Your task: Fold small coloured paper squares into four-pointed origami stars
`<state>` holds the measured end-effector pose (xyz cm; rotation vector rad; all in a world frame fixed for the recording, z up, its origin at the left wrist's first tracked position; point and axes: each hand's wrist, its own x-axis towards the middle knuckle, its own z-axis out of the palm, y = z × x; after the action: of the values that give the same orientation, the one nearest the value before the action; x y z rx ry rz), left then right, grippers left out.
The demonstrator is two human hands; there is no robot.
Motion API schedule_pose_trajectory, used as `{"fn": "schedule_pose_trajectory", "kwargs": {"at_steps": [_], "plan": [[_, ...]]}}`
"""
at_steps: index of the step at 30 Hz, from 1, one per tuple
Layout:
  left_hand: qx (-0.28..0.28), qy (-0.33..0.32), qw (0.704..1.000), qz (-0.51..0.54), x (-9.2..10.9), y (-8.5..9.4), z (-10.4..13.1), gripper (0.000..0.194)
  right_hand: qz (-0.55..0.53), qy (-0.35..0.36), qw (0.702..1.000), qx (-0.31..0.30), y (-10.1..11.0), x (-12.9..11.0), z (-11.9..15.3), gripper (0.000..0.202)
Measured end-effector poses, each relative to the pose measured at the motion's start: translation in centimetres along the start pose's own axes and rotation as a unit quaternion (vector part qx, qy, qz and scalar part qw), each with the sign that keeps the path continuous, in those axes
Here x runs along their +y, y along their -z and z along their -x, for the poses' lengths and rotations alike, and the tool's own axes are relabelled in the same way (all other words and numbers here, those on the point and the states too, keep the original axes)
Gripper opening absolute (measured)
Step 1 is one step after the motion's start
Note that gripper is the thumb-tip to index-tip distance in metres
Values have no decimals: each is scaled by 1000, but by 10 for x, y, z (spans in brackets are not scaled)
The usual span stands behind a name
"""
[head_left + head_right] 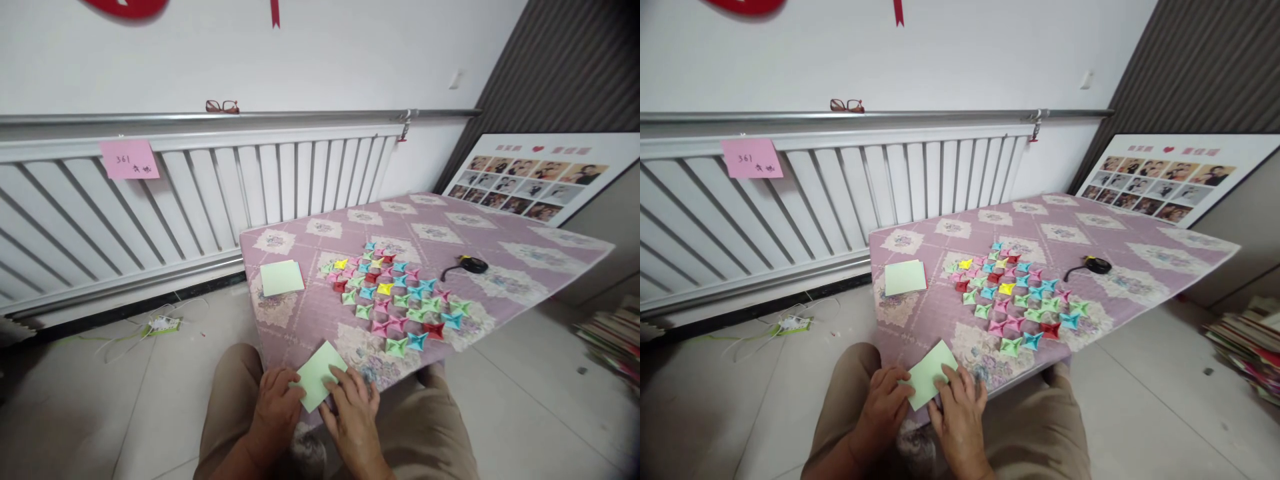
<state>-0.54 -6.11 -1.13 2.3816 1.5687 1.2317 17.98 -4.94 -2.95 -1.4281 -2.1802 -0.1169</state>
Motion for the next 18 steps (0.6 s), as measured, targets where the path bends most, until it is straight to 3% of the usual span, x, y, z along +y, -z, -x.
{"fn": "schedule_pose_trajectory", "kwargs": {"at_steps": [6,12,18], "plan": [[-35,33,999,9,-5,5,3,25,-6,-40,999,-24,6,1,0,28],[-49,39,998,0,-9,6,3,25,-89,10,994,-59,17,-13,-12,31],[-45,30,999,-1,-11,9,-3,25,-138,-22,988,-58,12,-22,-18,27]]}}
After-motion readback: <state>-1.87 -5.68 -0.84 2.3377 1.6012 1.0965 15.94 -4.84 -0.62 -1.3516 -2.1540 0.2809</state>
